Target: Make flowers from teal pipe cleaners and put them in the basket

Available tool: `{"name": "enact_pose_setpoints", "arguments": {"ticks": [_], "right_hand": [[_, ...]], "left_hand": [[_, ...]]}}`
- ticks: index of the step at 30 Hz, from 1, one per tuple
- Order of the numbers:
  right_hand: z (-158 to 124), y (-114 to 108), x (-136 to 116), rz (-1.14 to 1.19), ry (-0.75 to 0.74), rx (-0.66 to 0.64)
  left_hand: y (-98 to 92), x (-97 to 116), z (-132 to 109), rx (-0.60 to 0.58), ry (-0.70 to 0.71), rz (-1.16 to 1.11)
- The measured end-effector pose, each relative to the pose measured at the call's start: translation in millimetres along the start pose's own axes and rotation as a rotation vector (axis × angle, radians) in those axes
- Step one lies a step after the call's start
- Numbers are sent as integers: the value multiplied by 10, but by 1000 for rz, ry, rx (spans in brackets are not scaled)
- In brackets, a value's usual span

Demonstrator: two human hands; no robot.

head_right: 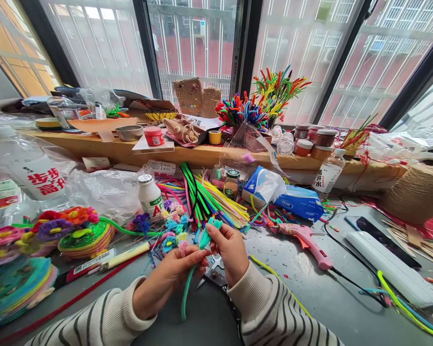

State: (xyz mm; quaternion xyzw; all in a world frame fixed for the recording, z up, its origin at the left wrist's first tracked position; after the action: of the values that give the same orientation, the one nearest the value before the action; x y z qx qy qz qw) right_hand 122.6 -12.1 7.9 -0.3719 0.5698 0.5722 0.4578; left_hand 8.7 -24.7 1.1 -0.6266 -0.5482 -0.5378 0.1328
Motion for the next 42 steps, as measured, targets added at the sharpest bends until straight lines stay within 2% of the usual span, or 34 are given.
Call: {"name": "enact_pose_setpoints", "arguments": {"ticks": [3,7,11,14,20,25,29,32,38,40,42], "right_hand": [[35,-20,-68,-129,-14,-178],[32,-4,-144,-299,-85,-303],[8,17,-156,-377,-160,-287],[-13,22,-185,-373,-173,-279],[-49,14,-282,-505,-346,-202],[-49,2,-244,-617,-364,-155],[-52,25,-217,-723,-353,-198],[-50,39,-170,-722,-273,-276],[-59,55,35,-498,-7,-491],[-39,41,40,-514,-31,-467],[-9,21,-17,-566,-160,-404]], "left_hand": [[-49,81,-5,65,108,184],[-75,158,-2,55,98,318],[-54,158,-4,61,99,309],[-14,149,-36,78,135,184],[26,155,-85,135,131,-43],[-94,183,-37,221,158,-239],[-179,226,-14,270,223,-331],[-189,247,-14,276,242,-339],[-192,262,-22,287,277,-277],[-207,255,-15,280,264,-204],[-215,241,-7,258,240,-96]]}}
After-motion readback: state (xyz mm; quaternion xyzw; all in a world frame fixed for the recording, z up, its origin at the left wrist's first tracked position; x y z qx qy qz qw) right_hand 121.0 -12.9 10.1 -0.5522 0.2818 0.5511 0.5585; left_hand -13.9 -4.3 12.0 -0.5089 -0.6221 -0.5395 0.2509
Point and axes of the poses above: each hand's wrist, its own z-axis towards the middle knuckle, its own y-axis out of the palm, x = y × z, the point moved 2 cm from there along z, towards the middle knuckle, and after that the axes turned 9 degrees about -y, right-handed, at the moved point
